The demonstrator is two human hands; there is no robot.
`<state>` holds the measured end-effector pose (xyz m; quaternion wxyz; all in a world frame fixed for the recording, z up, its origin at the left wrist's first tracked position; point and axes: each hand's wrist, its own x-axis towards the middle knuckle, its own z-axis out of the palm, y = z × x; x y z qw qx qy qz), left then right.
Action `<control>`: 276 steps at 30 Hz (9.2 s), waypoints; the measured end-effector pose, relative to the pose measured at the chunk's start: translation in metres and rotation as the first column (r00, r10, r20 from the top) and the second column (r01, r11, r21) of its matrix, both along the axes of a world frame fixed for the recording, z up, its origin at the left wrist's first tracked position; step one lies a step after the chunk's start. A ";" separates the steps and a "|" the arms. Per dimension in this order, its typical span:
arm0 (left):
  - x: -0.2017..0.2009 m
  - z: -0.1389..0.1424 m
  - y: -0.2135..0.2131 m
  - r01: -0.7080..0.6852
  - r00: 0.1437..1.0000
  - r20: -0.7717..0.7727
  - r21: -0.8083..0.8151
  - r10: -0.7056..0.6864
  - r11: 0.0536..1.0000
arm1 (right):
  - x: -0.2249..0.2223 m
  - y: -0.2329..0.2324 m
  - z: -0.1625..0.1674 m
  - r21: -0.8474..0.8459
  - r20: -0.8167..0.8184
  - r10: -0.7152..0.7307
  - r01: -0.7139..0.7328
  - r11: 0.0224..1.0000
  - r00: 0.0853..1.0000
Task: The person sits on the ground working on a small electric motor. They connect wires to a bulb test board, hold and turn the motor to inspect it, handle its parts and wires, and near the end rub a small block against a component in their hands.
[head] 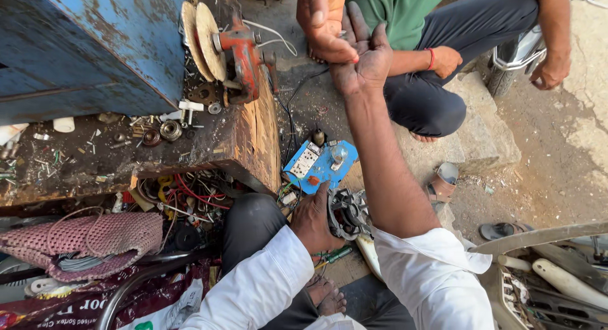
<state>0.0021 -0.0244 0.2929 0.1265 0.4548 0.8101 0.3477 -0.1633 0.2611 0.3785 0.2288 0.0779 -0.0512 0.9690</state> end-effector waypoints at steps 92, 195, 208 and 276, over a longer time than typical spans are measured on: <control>0.013 -0.016 -0.037 -0.098 0.986 0.155 0.224 0.064 0.970 | 0.327 -0.067 -0.358 0.716 -0.150 -0.942 -0.624 -0.314 0.301; -0.012 0.001 0.008 -0.641 0.121 0.871 0.435 -0.477 0.632 | 0.493 -0.137 -0.162 0.652 0.651 -0.572 0.019 0.758 0.499; -0.025 0.016 0.000 -0.653 0.270 0.876 0.471 -0.399 0.593 | 0.521 -0.125 -0.179 0.578 0.764 -0.566 0.062 0.814 0.309; 0.098 -0.065 0.178 0.243 0.970 -0.023 0.031 -0.243 0.969 | 0.408 -0.011 -0.144 0.869 0.490 -0.824 -0.234 0.436 0.285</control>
